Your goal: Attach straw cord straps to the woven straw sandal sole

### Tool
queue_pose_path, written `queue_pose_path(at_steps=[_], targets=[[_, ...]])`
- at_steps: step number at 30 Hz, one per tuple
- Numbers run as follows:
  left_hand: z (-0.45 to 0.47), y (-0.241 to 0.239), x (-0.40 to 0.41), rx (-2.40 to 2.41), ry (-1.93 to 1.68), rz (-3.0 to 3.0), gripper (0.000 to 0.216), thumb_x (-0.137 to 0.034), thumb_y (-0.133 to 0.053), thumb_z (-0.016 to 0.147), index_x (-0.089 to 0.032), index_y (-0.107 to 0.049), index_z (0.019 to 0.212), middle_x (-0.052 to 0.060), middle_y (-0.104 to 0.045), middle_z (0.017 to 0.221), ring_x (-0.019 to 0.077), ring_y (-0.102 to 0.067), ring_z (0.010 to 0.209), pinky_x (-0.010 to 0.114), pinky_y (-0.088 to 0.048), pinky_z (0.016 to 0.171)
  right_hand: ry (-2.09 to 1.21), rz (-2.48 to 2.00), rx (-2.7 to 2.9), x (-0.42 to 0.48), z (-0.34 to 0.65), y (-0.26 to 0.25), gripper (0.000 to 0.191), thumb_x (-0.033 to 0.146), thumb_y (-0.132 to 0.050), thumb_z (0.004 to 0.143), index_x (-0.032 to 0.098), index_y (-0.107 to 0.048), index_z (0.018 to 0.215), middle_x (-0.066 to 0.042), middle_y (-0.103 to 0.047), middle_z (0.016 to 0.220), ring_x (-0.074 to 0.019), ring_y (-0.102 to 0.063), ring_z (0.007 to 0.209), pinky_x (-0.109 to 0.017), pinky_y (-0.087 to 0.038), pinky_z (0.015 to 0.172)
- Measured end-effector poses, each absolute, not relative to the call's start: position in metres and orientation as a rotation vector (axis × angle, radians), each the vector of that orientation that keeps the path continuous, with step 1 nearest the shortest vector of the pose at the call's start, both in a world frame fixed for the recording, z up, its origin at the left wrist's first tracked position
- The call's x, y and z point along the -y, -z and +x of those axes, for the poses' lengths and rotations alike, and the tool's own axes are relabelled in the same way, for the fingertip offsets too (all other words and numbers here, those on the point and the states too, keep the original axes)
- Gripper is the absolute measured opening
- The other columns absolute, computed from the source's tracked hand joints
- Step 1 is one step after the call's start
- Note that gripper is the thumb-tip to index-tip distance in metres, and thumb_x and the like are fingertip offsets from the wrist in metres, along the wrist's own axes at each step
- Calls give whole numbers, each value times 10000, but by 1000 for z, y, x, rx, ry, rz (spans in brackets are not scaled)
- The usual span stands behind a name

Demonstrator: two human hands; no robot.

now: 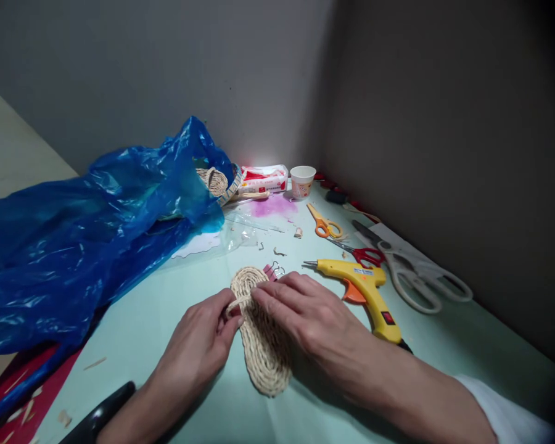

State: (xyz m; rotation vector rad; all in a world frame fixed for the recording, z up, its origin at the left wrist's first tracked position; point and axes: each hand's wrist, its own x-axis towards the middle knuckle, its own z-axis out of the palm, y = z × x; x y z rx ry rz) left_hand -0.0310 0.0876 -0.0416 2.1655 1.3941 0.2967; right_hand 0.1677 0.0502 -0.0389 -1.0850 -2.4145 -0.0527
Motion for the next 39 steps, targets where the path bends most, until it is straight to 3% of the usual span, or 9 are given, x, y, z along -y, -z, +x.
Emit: queue_pose_path(at_steps=[4,8,17,20,24,32,39], targets=[[-30,40,-87,-1359,-300,2116,134,-274,-418,927,-220,-503,840,23,-613,820,207,-524,741,334,-368,705,190,-1075,2472,-50,160,49,320,53,-458,907,-7,-601,1187,-186,-674,1130,-279,-582,939,-407,-541,866],[-30,40,-87,-1393,-265,2117,129,-291,-403,929,-226,-454,830,16,-574,784,206,-491,699,336,-340,678,228,-1060,2477,-51,160,51,378,39,-455,888,-54,-553,1241,-224,-652,1193,-293,-577,1047,-427,-533,918],[-31,39,-88,-1420,-216,2038,77,-297,-423,913,-245,-375,943,-53,-488,663,204,-486,636,325,-307,614,-76,-1377,2476,-55,164,60,459,96,-509,887,48,-496,1344,-220,-566,1338,-313,-539,1118,-540,-495,930],[-33,41,-89,-1398,-232,2048,83,-298,-422,917,-245,-376,961,-44,-511,680,209,-498,652,328,-311,617,-112,-1381,2445,-55,167,63,542,50,-451,868,13,-414,1407,-233,-499,1413,-310,-512,1192,-531,-467,997],[-34,41,-88,-1393,-246,2049,129,-299,-409,925,-235,-391,1036,-27,-528,717,219,-510,686,338,-329,640,-113,-1360,2345,-55,175,62,586,0,-365,833,12,-389,1419,-224,-547,1361,-287,-537,1162,-526,-497,970],[-35,43,-89,-1357,-295,2052,153,-269,-416,922,-235,-395,1070,-5,-550,785,225,-528,738,346,-347,665,85,-1059,2324,-50,172,44,342,108,-402,959,81,-584,1246,-149,-628,1291,-286,-529,1090,-471,-510,865],[-35,43,-89,-1384,-256,2063,181,-272,-421,915,-231,-374,1084,-15,-532,748,219,-522,702,342,-344,648,177,-1159,2464,-59,163,55,360,69,-427,926,16,-559,1257,-197,-590,1330,-316,-539,1073,-487,-504,862]])
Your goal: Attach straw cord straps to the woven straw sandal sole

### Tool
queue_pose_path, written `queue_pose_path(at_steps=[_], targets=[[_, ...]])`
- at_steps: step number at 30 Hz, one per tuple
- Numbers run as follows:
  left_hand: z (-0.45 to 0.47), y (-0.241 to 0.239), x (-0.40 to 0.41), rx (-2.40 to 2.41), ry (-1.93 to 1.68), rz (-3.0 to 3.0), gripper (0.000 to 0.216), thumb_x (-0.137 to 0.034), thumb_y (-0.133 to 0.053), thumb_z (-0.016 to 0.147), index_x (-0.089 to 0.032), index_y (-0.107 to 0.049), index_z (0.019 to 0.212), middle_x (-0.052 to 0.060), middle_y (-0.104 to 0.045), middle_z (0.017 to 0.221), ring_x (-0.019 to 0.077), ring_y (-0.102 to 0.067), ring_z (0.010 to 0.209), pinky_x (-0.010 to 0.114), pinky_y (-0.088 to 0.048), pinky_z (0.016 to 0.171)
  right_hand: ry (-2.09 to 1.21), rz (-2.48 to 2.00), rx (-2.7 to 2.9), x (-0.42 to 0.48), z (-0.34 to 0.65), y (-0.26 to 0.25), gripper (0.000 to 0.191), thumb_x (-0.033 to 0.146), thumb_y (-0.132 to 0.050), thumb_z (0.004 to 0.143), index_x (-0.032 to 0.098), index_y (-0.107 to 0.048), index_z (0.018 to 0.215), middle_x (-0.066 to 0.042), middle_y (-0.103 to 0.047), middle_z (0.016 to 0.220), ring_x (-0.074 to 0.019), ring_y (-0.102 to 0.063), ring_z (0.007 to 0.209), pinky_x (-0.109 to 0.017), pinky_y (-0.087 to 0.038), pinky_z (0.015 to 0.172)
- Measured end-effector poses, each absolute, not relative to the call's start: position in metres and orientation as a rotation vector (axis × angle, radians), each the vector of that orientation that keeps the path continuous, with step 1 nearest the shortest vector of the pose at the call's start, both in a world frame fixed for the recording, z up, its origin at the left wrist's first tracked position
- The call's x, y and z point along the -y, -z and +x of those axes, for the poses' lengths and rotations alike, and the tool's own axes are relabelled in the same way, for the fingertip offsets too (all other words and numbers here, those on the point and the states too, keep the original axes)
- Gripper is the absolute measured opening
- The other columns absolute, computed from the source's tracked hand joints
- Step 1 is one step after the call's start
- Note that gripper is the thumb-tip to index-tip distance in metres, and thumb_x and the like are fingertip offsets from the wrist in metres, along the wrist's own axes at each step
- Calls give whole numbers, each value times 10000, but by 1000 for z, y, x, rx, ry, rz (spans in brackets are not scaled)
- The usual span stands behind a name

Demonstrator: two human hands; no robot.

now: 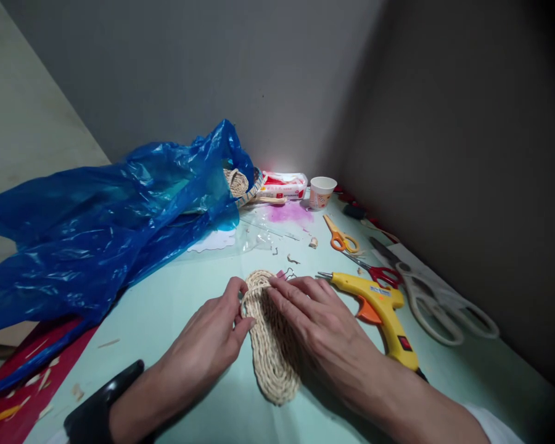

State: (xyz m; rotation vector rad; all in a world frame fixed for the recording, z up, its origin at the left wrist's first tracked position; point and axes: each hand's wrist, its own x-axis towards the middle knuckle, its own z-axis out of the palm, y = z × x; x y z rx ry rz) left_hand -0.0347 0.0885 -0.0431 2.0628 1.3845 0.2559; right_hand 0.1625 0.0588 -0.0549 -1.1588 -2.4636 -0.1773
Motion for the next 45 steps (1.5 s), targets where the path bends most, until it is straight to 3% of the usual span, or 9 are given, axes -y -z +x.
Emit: queue_pose_path(at_steps=[3,11,19,21,25,37,45], targets=[[-34,42,-88,-1363,-260,2069,159,-261,-406,918,-235,-359,1068,-28,-515,721,212,-515,685,337,-339,636,76,-1198,2493,-61,163,57,373,63,-440,910,-17,-537,1261,-247,-537,1359,-301,-527,1065,-478,-497,910],[-36,47,-86,-1352,-259,2106,95,-272,-382,936,-244,-343,1018,-13,-524,769,213,-500,704,352,-349,655,-90,-1198,2462,-65,163,61,412,74,-433,881,24,-515,1282,-238,-513,1376,-300,-494,1076,-510,-490,924],[-36,47,-86,-1342,-261,2127,88,-274,-354,948,-235,-356,1026,32,-560,869,231,-527,780,367,-365,699,-147,-1152,2319,-52,177,48,516,28,-437,843,110,-467,1351,-151,-512,1406,-277,-472,1169,-471,-488,961],[-36,47,-86,-1336,-267,2126,110,-268,-355,947,-233,-363,1051,36,-562,885,235,-537,800,366,-369,708,-99,-1159,2223,-49,184,40,515,7,-432,851,152,-470,1343,-121,-576,1337,-249,-515,1137,-435,-505,931],[-35,47,-87,-1359,-246,2119,149,-268,-369,944,-232,-363,1088,28,-553,856,239,-539,778,366,-365,690,-6,-1247,2047,-47,191,29,340,52,-448,904,148,-559,1211,-96,-707,1047,-202,-643,886,-363,-546,765],[-36,48,-87,-1363,-243,2118,69,-292,-394,947,-242,-393,995,35,-586,901,234,-544,799,380,-378,712,-234,-1412,2152,-49,189,39,298,67,-435,865,149,-640,1065,-69,-691,844,-219,-635,723,-362,-504,627],[-33,45,-87,-1340,-272,2135,78,-243,-401,935,-230,-457,882,38,-602,910,216,-532,794,376,-383,745,-172,-1365,2244,-44,183,46,384,82,-415,876,150,-556,1226,-105,-673,1020,-257,-585,864,-415,-502,715]])
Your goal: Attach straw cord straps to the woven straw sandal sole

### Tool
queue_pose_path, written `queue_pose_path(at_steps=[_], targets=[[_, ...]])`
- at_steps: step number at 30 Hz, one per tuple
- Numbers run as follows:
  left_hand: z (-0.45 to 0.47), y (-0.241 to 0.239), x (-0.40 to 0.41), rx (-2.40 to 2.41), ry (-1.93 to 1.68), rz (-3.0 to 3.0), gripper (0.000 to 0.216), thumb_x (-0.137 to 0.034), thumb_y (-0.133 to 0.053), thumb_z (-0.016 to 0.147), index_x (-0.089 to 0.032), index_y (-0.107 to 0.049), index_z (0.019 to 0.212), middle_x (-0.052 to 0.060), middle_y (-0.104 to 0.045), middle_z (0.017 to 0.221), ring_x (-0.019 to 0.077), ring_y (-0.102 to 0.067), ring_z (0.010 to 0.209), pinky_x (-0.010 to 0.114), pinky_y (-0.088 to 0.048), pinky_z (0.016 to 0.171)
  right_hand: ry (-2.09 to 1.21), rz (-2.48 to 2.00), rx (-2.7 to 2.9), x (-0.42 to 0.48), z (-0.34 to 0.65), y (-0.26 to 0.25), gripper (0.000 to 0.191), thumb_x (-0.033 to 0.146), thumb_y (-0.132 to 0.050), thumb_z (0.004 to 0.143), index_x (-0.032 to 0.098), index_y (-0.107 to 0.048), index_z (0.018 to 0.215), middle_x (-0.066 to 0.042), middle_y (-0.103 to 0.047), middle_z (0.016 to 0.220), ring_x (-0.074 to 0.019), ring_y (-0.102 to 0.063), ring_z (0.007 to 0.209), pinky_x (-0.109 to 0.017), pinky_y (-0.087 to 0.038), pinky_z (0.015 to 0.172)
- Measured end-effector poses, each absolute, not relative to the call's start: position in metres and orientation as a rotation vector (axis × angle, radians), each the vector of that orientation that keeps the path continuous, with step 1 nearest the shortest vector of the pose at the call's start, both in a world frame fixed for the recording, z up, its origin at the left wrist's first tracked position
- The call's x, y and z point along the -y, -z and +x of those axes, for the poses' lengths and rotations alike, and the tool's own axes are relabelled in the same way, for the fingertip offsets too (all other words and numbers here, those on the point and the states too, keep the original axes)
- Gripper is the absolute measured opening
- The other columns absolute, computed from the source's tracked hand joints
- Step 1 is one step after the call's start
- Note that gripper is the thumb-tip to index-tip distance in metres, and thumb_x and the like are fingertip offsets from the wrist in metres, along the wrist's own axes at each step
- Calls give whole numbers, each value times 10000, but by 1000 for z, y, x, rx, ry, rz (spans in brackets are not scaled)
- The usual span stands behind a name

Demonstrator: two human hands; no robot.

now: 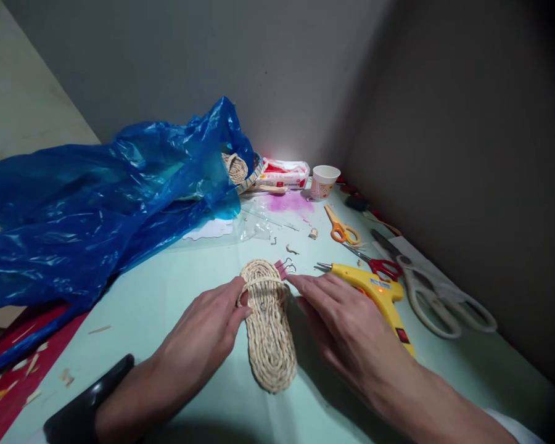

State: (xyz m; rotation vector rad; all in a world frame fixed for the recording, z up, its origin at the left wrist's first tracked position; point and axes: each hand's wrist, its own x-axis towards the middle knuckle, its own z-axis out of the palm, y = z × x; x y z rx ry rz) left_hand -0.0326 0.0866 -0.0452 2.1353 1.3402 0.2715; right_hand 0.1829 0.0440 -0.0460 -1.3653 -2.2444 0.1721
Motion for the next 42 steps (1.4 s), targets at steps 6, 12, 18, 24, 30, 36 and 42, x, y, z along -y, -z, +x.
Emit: queue_pose_path(at_steps=[6,12,18,24,30,36,42], targets=[[-31,44,-84,-1342,-312,2115,129,-248,-381,951,-229,-487,881,35,-608,911,223,-556,842,385,-398,788,-453,-1335,2175,-43,177,53,288,83,-404,890,190,-543,1119,-95,-677,1038,-225,-632,908,-361,-541,743],[-31,44,-83,-1344,-284,2100,146,-189,-422,926,-229,-537,1007,48,-640,1035,230,-579,948,384,-411,851,-478,-1361,2158,-40,175,56,229,92,-406,898,194,-550,1044,-115,-681,1081,-224,-661,921,-359,-558,738],[-31,44,-87,-1327,-271,2132,144,-198,-412,925,-215,-538,995,65,-654,1023,235,-592,925,390,-432,847,-479,-1373,2175,-44,175,55,253,109,-390,915,181,-547,1100,-115,-688,1073,-228,-671,917,-392,-565,775],[-32,43,-86,-1308,-290,2180,131,-225,-392,930,-226,-523,939,48,-660,945,220,-603,856,369,-447,806,-287,-1382,2161,-48,183,49,345,111,-409,916,137,-527,1240,-123,-705,1103,-231,-685,957,-383,-571,800],[-32,43,-85,-1336,-263,2165,121,-253,-378,945,-233,-471,869,30,-623,872,215,-564,786,364,-408,737,-97,-1415,2071,-50,192,33,296,125,-425,922,115,-600,1160,-135,-733,1041,-247,-708,880,-405,-571,757],[-31,40,-87,-1344,-245,2147,123,-270,-402,946,-230,-461,845,8,-598,836,198,-529,750,337,-363,696,-163,-1430,2105,-51,191,32,296,94,-432,890,131,-611,1123,-116,-733,968,-225,-695,833,-357,-547,719],[-34,38,-90,-1365,-245,2091,205,-324,-457,933,-228,-444,753,-54,-492,651,155,-427,602,297,-299,593,-223,-1471,2154,-49,191,38,299,98,-447,887,156,-601,1137,-93,-716,967,-229,-672,846,-359,-518,728]])
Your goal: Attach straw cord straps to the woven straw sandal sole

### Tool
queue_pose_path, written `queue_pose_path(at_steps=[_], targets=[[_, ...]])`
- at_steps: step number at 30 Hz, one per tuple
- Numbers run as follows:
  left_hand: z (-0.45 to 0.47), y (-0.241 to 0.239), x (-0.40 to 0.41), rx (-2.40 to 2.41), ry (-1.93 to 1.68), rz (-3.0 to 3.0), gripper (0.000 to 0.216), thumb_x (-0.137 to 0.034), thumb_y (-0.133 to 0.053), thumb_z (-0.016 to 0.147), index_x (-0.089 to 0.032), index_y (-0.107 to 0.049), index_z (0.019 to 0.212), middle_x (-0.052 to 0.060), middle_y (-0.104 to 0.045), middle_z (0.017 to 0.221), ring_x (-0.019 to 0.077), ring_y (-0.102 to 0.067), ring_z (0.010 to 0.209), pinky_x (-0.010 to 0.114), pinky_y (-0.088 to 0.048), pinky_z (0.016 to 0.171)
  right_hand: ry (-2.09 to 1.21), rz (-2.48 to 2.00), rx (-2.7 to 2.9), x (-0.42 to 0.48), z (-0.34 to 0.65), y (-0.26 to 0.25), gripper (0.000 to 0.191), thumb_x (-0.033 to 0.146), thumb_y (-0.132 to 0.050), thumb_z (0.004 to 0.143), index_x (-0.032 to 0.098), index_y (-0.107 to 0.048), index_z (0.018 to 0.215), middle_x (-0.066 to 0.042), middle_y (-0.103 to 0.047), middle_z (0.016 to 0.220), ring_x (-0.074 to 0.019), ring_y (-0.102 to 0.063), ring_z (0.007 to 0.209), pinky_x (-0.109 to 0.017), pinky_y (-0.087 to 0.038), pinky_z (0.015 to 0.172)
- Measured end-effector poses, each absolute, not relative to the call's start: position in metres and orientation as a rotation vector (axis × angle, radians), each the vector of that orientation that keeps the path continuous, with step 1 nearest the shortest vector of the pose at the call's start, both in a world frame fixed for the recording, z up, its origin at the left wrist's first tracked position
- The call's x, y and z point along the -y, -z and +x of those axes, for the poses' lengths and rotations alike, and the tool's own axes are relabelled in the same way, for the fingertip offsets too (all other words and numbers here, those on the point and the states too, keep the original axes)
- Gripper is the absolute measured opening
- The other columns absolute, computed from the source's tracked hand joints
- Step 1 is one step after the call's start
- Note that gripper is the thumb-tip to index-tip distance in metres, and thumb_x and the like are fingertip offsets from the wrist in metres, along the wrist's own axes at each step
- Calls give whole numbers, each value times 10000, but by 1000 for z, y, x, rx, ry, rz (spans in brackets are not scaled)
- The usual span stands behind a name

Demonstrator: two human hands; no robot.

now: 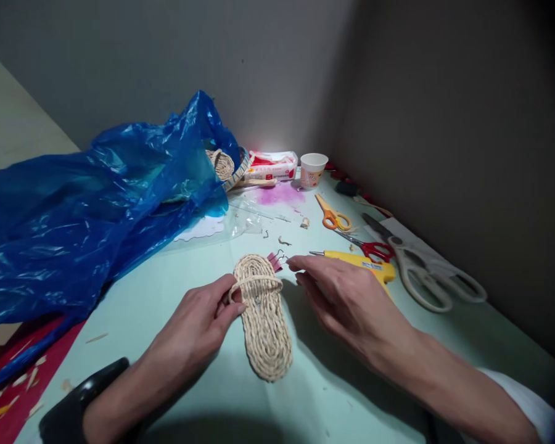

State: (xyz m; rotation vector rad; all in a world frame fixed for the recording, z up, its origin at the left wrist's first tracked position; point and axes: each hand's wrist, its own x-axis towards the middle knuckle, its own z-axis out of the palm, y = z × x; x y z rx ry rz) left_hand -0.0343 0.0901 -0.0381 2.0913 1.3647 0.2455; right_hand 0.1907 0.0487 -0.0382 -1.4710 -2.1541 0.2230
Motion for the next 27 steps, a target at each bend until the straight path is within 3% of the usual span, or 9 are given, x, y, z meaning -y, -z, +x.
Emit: queue_pose_path(at_steps=[7,14,20,27], targets=[[-35,36,-84,-1380,-286,2036,203,-333,-454,950,-229,-482,777,-56,-542,648,152,-472,612,299,-316,615,-237,-1399,2193,-50,188,46,304,92,-412,905,151,-600,1137,-112,-717,996,-221,-670,850,-354,-513,743],[-35,43,-83,-1345,-427,2064,212,-324,-507,938,-221,-520,754,-45,-549,722,149,-489,677,294,-348,650,-83,-1147,2216,-42,180,42,243,132,-428,933,118,-626,1073,-93,-668,883,-214,-564,768,-352,-450,672],[-36,46,-85,-1384,-449,1937,178,-315,-584,886,-215,-553,741,-50,-516,686,146,-470,658,285,-357,628,-38,-954,2636,-36,154,61,222,58,-446,917,92,-636,1025,-105,-658,958,-227,-553,866,-370,-476,791],[-32,42,-82,-1349,-468,1674,131,-315,-591,869,-225,-596,774,-66,-546,657,128,-487,652,248,-378,632,34,-984,2524,-32,149,69,282,19,-424,894,77,-671,1017,-117,-692,891,-238,-601,807,-378,-514,688]])
